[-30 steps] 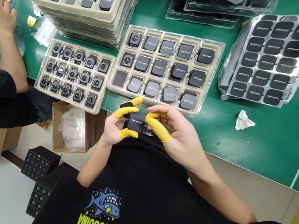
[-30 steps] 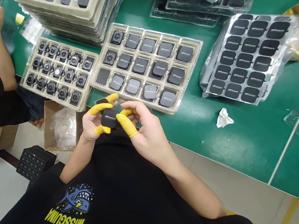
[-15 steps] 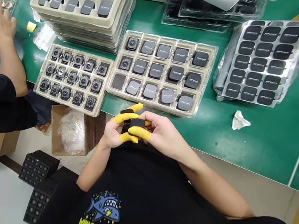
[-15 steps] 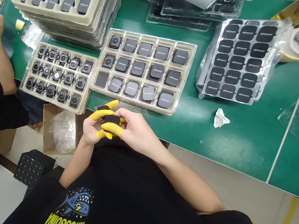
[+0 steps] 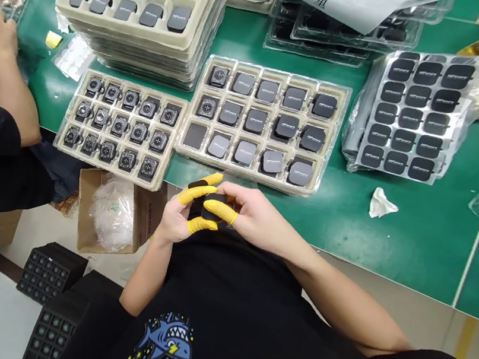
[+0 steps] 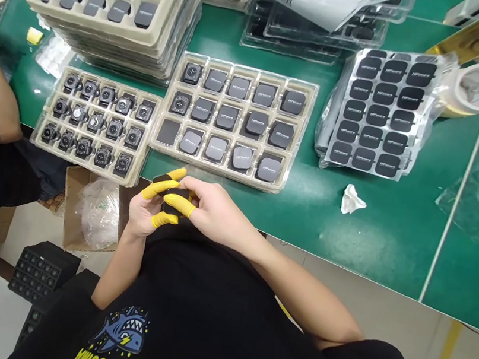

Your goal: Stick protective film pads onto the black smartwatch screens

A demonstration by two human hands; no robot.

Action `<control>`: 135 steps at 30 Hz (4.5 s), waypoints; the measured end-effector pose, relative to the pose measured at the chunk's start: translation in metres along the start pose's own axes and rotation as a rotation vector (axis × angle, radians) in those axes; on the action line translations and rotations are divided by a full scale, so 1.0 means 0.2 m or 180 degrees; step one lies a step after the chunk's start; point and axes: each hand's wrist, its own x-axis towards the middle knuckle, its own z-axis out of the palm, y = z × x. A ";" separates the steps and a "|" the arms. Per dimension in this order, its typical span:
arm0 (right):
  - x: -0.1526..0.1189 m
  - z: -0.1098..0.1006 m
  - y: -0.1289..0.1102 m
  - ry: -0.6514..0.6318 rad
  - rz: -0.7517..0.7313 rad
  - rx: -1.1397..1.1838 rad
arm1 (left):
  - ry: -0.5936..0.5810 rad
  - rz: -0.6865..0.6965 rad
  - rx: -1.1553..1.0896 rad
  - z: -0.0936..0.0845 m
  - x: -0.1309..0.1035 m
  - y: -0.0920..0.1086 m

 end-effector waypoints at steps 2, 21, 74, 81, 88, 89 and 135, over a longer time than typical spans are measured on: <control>0.02 -0.02 -0.02 0.0040 -0.0213 -0.0072 | 0.0218 0.0121 0.0011 -0.04 -0.03 0.01; 0.79 -0.14 0.04 0.1558 -0.0750 -0.2867 | 0.2220 -0.0196 -0.0019 -0.27 -0.39 -0.01; -0.17 0.15 0.20 0.0949 -0.0477 0.1098 | -0.0714 0.0189 0.2666 0.11 -0.06 0.26; -0.25 -0.01 0.26 0.1725 -0.0575 0.1250 | -0.0975 0.0032 0.2235 0.35 0.18 0.23; -0.42 -0.19 0.37 0.2482 -0.0398 0.1136 | -0.1568 0.0105 0.2049 0.59 0.38 0.06; -0.43 -0.21 0.38 0.2528 -0.0352 0.1039 | -0.1608 -0.0074 0.1959 0.61 0.38 0.03; -0.55 -0.89 0.84 0.3951 0.0598 -0.2414 | -0.0020 -0.0867 0.1483 0.31 0.46 0.03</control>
